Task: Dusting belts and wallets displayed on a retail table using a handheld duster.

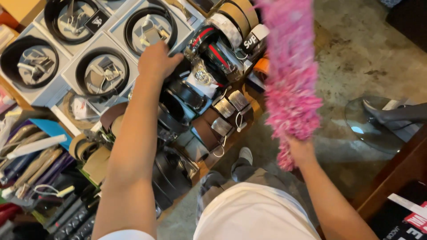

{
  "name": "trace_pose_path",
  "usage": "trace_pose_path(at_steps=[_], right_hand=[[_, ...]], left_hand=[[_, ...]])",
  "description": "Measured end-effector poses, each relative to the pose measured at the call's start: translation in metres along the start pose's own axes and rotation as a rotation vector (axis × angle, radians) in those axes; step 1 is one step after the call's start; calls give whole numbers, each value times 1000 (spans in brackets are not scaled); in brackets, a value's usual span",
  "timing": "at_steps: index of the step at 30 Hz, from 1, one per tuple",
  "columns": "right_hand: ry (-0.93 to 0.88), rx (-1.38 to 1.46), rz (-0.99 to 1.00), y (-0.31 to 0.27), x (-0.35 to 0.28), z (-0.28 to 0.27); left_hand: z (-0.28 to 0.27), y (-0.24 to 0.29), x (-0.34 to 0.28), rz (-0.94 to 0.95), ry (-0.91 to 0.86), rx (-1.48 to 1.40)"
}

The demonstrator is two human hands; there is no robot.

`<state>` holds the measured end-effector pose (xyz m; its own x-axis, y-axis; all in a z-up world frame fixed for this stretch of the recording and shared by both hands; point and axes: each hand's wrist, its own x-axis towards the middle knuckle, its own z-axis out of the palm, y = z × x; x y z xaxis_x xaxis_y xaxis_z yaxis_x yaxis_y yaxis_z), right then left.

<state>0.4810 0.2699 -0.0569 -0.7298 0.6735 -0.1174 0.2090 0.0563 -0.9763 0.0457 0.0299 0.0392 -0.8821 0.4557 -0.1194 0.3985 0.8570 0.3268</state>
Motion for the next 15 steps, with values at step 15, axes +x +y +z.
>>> trace_pose_path(at_steps=[15], right_hand=[[48, 118, -101, 9, 29, -64]], left_hand=[[127, 151, -164, 95, -120, -1036]])
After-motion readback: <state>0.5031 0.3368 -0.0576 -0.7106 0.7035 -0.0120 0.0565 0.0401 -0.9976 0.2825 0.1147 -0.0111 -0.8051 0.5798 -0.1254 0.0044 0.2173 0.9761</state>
